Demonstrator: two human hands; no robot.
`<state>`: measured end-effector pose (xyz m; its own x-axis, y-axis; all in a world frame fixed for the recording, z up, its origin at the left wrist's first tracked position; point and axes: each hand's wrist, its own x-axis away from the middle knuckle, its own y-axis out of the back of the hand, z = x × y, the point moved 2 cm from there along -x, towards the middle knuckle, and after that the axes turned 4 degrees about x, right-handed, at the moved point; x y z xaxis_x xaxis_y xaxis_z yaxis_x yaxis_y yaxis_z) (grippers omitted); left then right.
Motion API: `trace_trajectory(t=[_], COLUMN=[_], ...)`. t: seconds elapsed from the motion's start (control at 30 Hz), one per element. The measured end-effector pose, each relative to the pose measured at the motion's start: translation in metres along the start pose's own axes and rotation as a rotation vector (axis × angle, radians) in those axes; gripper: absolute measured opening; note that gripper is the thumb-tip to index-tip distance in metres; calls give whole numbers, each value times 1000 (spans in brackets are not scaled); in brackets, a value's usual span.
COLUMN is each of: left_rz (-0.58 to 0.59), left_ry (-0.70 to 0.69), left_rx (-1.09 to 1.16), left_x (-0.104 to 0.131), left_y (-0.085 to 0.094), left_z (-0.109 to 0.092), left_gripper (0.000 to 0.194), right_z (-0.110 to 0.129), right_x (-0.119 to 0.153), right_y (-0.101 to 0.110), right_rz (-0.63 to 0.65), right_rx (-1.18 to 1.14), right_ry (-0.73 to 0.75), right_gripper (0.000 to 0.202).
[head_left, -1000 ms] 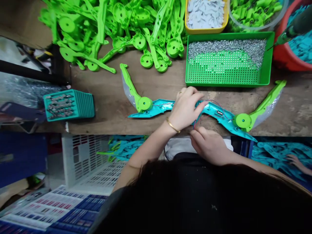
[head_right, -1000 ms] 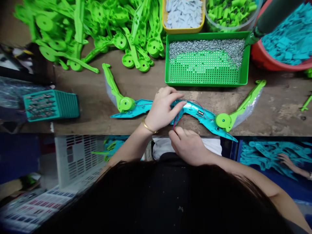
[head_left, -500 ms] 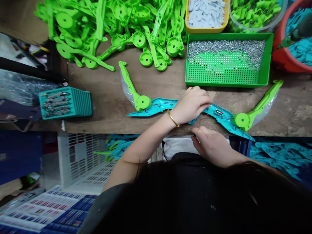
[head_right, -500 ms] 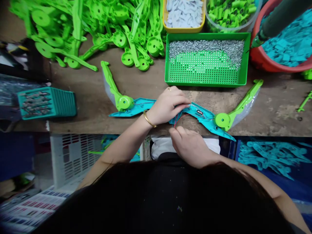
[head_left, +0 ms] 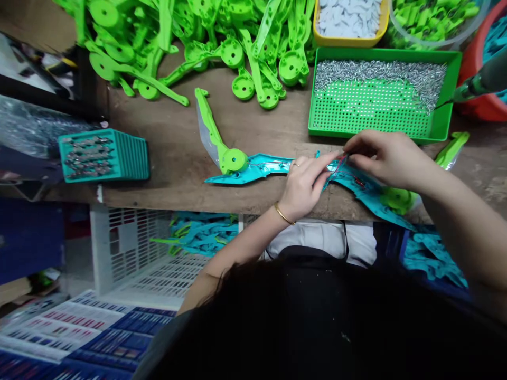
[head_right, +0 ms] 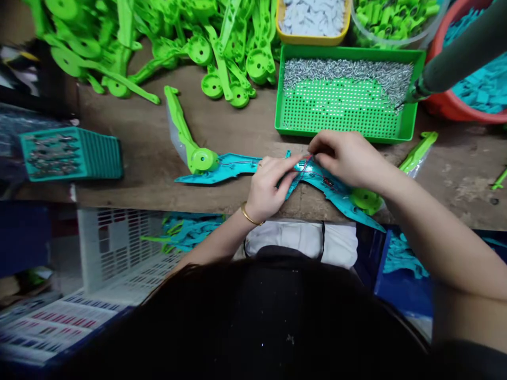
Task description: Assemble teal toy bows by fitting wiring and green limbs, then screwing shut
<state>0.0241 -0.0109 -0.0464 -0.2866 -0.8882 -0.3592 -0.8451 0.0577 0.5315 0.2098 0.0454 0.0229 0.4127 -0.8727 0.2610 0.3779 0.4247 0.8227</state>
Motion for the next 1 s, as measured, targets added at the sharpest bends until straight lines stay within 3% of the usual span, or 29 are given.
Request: trace_trajectory(t=[0.2,0.47,0.67,0.83,1.0], left_rz=[-71,-60,-122,-144,-128], left_ry=[-117,21,-50,-97,-105], left_rx=[-67,-77,-70,-211,-437], left_x=[9,10,10,12,13], left_y=[-7,-12,-13,-12,-13], left_z=[-3,-2,-1,-9,-17], left_gripper=[26,32,20,21,24], right_z=[0,7,3,1,0], right_x=[-8,1,6,5,7], right_y=[-4,-6,-6,-18,-39], right_rz=[31,-77,-132,-304,-307], right_rx=[9,23,-3,185,248], right_ry=[117,368,401,464,333], right_gripper=[21,18,17,19,22])
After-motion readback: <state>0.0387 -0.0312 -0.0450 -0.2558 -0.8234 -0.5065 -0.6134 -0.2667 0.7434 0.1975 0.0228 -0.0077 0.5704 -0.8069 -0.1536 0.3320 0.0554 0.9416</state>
